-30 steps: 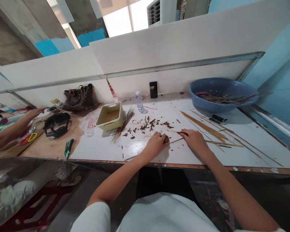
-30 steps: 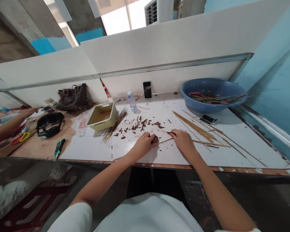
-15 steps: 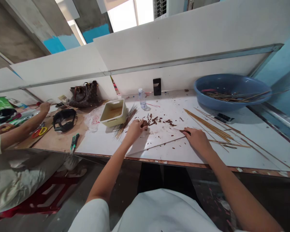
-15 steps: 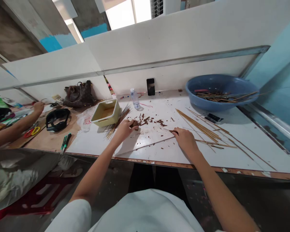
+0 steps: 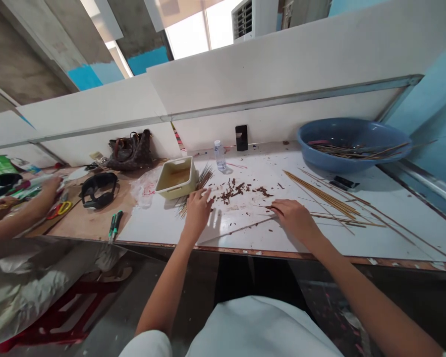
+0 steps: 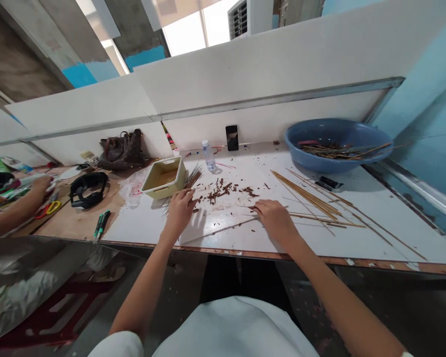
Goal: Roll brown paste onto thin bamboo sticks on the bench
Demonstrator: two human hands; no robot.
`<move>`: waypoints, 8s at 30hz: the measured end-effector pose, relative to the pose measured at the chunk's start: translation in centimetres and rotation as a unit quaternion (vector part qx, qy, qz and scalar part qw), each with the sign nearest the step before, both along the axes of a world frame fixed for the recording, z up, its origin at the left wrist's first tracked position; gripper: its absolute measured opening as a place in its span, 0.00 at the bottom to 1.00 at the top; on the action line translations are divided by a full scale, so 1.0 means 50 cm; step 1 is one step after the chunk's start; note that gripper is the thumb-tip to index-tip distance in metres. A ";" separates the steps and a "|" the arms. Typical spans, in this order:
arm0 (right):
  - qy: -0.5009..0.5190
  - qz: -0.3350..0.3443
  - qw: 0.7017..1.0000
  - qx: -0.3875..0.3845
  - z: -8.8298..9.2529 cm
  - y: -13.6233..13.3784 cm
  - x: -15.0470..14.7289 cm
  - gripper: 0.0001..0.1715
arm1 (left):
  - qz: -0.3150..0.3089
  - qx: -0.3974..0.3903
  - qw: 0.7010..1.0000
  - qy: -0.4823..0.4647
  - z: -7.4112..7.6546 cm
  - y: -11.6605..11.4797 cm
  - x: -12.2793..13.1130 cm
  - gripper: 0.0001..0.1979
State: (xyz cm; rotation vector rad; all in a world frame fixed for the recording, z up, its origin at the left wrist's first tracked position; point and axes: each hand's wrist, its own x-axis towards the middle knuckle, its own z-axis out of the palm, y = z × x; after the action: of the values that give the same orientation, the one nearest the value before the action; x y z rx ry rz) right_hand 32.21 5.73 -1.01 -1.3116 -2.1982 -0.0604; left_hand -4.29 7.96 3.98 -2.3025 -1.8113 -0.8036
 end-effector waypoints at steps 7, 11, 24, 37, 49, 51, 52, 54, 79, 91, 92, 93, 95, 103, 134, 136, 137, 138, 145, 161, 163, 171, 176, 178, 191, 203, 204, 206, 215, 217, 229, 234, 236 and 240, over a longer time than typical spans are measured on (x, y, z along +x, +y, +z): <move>0.026 0.166 0.985 0.032 0.040 -0.021 -0.118 0.12 | -0.107 -0.081 0.991 0.013 0.011 -0.096 0.135 0.16; 0.057 0.186 0.981 0.023 0.055 -0.039 -0.159 0.12 | -0.117 -0.159 0.980 -0.003 0.015 -0.115 0.150 0.08; 0.120 0.223 0.967 0.002 0.059 -0.049 -0.154 0.13 | -0.169 -0.142 0.969 -0.113 0.039 -0.135 0.109 0.16; 0.095 0.235 0.967 0.013 0.086 -0.062 -0.157 0.16 | -0.139 -0.158 0.941 -0.267 0.031 -0.123 0.114 0.05; 0.064 0.218 0.974 0.021 0.056 -0.054 -0.147 0.20 | -0.155 -0.185 0.946 -0.215 0.008 -0.100 0.115 0.06; 0.068 0.214 0.974 0.029 0.054 -0.056 -0.150 0.16 | -0.169 -0.184 0.946 -0.207 0.007 -0.102 0.120 0.07; 0.069 0.213 0.974 0.032 0.054 -0.057 -0.151 0.14 | -0.176 -0.182 0.946 -0.203 0.007 -0.103 0.122 0.08; 0.066 0.211 0.974 0.038 0.052 -0.057 -0.151 0.13 | -0.187 -0.174 0.946 -0.200 0.008 -0.106 0.127 0.09; 0.158 0.229 0.960 0.040 0.058 -0.052 -0.151 0.14 | -0.142 -0.131 0.930 -0.313 0.009 -0.136 0.094 0.06; 0.101 0.227 0.967 0.051 0.063 -0.053 -0.165 0.12 | -0.141 -0.093 0.946 -0.277 0.011 -0.148 0.101 0.05; 0.105 0.231 0.966 0.048 0.062 -0.051 -0.167 0.11 | -0.140 -0.092 0.946 -0.277 0.009 -0.148 0.101 0.05; 0.106 0.234 0.965 0.041 0.061 -0.050 -0.168 0.11 | -0.139 -0.092 0.946 -0.277 0.007 -0.147 0.101 0.05; 0.105 0.241 0.964 0.025 0.058 -0.048 -0.167 0.11 | -0.137 -0.091 0.947 -0.275 0.005 -0.147 0.100 0.05; 0.087 0.225 0.970 0.016 0.048 -0.046 -0.153 0.31 | -0.131 -0.115 0.942 -0.288 0.003 -0.156 0.099 0.07; 0.124 0.246 0.961 0.001 0.036 -0.052 -0.167 0.10 | -0.108 -0.140 0.922 -0.344 -0.025 -0.161 0.103 0.14; 0.116 0.242 0.963 -0.002 0.036 -0.051 -0.163 0.13 | -0.107 -0.138 0.922 -0.345 -0.027 -0.161 0.102 0.14; 0.113 0.238 0.965 0.002 0.035 -0.050 -0.162 0.15 | -0.106 -0.138 0.922 -0.347 -0.027 -0.161 0.102 0.15; 0.111 0.234 0.966 0.006 0.034 -0.050 -0.162 0.16 | -0.105 -0.139 0.921 -0.349 -0.027 -0.161 0.101 0.16; 0.121 0.247 0.961 0.025 0.035 -0.049 -0.167 0.12 | -0.100 -0.135 0.923 -0.347 -0.025 -0.164 0.098 0.19; 0.077 0.218 0.973 -0.017 0.027 -0.042 -0.143 0.22 | -0.086 -0.134 0.921 -0.355 -0.031 -0.164 0.085 0.19; 0.077 0.210 0.975 -0.012 0.028 -0.044 -0.143 0.20 | -0.083 -0.136 0.922 -0.354 -0.031 -0.164 0.083 0.20; 0.052 0.233 0.971 0.006 0.038 -0.050 -0.179 0.08 | -0.104 -0.145 0.920 -0.350 -0.027 -0.167 0.096 0.22; 0.071 0.243 0.967 0.008 0.042 -0.052 -0.187 0.08 | -0.100 -0.141 0.926 -0.335 -0.027 -0.168 0.096 0.20; 0.072 0.249 0.966 0.004 0.044 -0.053 -0.183 0.09 | -0.103 -0.140 0.928 -0.330 -0.028 -0.169 0.092 0.20; -0.008 0.250 0.967 0.043 0.055 -0.040 -0.176 0.09 | -0.081 -0.117 0.937 -0.318 -0.007 -0.160 0.084 0.13; -0.035 0.268 0.963 0.022 0.045 -0.036 -0.170 0.07 | -0.067 -0.181 0.922 -0.334 -0.029 -0.170 0.103 0.11; -0.041 0.271 0.962 0.022 0.043 -0.035 -0.168 0.07 | -0.067 -0.182 0.921 -0.338 -0.032 -0.170 0.103 0.11; -0.047 0.274 0.960 0.024 0.040 -0.033 -0.165 0.07 | -0.067 -0.180 0.919 -0.345 -0.036 -0.170 0.104 0.10; -0.036 0.274 0.961 -0.016 0.035 -0.032 -0.157 0.06 | -0.073 -0.187 0.918 -0.344 -0.052 -0.166 0.104 0.09; -0.038 0.278 0.960 -0.017 0.037 -0.033 -0.155 0.06 | -0.076 -0.184 0.918 -0.342 -0.054 -0.167 0.104 0.09; -0.074 0.270 0.960 -0.013 0.049 -0.042 -0.149 0.05 | -0.069 -0.169 0.919 -0.350 -0.060 -0.182 0.099 0.09; -0.052 0.277 0.959 -0.034 0.055 -0.041 -0.132 0.14 | -0.057 -0.174 0.916 -0.358 -0.057 -0.184 0.078 0.10; -0.042 0.267 0.962 -0.032 0.053 -0.042 -0.126 0.25 | -0.057 -0.177 0.915 -0.359 -0.055 -0.184 0.072 0.11; -0.023 0.219 0.975 -0.033 0.050 -0.046 -0.110 0.29 | -0.052 -0.170 0.915 -0.363 -0.052 -0.185 0.061 0.14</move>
State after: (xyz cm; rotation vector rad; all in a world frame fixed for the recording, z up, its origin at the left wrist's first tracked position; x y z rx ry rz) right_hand 26.69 3.44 1.48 -0.8372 -2.4970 0.1531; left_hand -1.23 -1.31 1.38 -2.5279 -2.2595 -1.6586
